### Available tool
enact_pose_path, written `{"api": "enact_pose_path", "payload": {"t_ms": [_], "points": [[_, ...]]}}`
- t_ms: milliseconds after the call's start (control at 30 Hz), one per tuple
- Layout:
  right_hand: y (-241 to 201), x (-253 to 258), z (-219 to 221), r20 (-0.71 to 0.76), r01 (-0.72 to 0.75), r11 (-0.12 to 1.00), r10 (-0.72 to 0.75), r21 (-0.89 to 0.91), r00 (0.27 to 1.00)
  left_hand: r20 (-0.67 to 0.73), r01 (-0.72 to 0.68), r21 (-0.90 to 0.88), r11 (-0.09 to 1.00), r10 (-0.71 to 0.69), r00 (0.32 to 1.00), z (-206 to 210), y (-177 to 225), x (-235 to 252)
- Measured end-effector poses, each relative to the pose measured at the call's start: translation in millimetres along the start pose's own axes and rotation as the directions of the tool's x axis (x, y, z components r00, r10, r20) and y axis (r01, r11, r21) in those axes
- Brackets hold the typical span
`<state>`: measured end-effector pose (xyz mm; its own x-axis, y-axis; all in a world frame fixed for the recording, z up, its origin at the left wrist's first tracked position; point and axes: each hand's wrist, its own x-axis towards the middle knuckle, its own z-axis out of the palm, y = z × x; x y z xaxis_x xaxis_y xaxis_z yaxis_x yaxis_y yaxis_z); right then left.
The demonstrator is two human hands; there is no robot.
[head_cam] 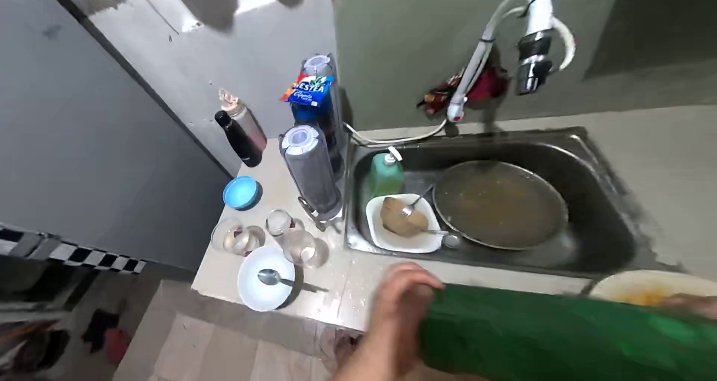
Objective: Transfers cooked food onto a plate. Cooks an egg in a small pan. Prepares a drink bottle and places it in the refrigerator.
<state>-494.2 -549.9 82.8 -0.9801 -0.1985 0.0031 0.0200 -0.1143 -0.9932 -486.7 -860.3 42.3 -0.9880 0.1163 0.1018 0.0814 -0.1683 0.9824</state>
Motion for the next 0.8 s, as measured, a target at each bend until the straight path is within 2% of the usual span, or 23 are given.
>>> {"api": "enact_pose_path", "payload": {"t_ms": [33,67,133,200,233,300,333,367,400,467,500,533,600,667,733,767,800], "points": [[19.7,-1.7,-17.9,0.011,-0.112,0.994,0.112,0.002,0.994,-0.028,0.14,-0.028,0.99,-0.141,0.99,11.5,-9.4,0.2],[37.9,-2.7,-19.0,0.009,-0.199,0.98,0.199,0.006,0.98,-0.07,0.25,-0.066,0.966,-0.255,0.965,5.8,-13.8,-4.6],[58.3,-12.2,39.9,-0.059,-0.396,0.915,0.392,-0.073,0.918,-0.191,0.404,-0.164,0.9,-0.431,0.882,-47.1,-20.3,-43.3],[69.1,-22.1,95.7,-0.125,-0.579,0.806,0.566,-0.126,0.815,-0.244,0.517,-0.195,0.833,-0.552,0.797,-88.9,-26.6,-73.4],[77.9,-25.0,90.6,-0.179,-0.606,0.787,0.584,-0.111,0.792,-0.23,0.536,-0.192,0.822,-0.568,0.79,-82.0,-30.7,-71.5],[81.5,-34.0,34.2,-0.27,-0.624,0.781,0.605,0.021,0.749,-0.097,0.53,-0.163,0.832,-0.548,0.831,-32.9,-43.2,-57.2],[78.0,-34.8,9.2,-0.273,-0.619,0.781,0.614,0.076,0.741,-0.066,0.514,-0.164,0.842,-0.53,0.846,-13.3,-49.2,-49.6],[72.8,-32.5,2.6,-0.264,-0.617,0.782,0.616,0.089,0.742,-0.069,0.51,-0.174,0.843,-0.527,0.847,-9.4,-52.5,-45.3],[68.5,-30.1,16.5,-0.265,-0.625,0.779,0.613,0.047,0.744,-0.081,0.534,-0.19,0.824,-0.556,0.828,-22.6,-52.9,-48.4],[73.8,-32.1,74.6,-0.209,-0.66,0.744,0.632,-0.109,0.747,-0.141,0.603,-0.242,0.76,-0.642,0.753,-75.2,-48.4,-78.9],[81.2,-34.6,92.2,-0.177,-0.669,0.725,0.645,-0.167,0.743,-0.163,0.635,-0.245,0.732,-0.677,0.718,-91.8,-46.3,-88.7],[90.9,-37.1,92.4,-0.186,-0.676,0.716,0.65,-0.174,0.737,-0.163,0.647,-0.23,0.727,-0.684,0.711,-92.7,-47.2,-88.8],[97.7,-50.7,42.4,-0.285,-0.708,0.702,0.664,-0.079,0.691,-0.053,0.651,-0.193,0.734,-0.671,0.74,-47.4,-57.9,-74.8],[85.6,-53.6,3.7,-0.343,-0.724,0.689,0.688,0.03,0.64,-0.007,0.674,-0.184,0.715,-0.687,0.727,-8.2,-67.3,-56.0],[76.3,-43.0,27.9,-0.305,-0.715,0.699,0.68,-0.004,0.666,-0.063,0.667,-0.196,0.719,-0.688,0.723,-29.3,-63.9,-53.0],[75.8,-41.0,55.1,-0.263,-0.697,0.716,0.668,-0.026,0.696,-0.109,0.65,-0.146,0.746,-0.665,0.739,-53.2,-45.8,-60.2],[76.6,-40.1,79.5,-0.179,-0.637,0.771,0.623,-0.022,0.761,-0.143,0.592,-0.033,0.805,-0.59,0.794,-78.2,-13.9,-67.3]]}}
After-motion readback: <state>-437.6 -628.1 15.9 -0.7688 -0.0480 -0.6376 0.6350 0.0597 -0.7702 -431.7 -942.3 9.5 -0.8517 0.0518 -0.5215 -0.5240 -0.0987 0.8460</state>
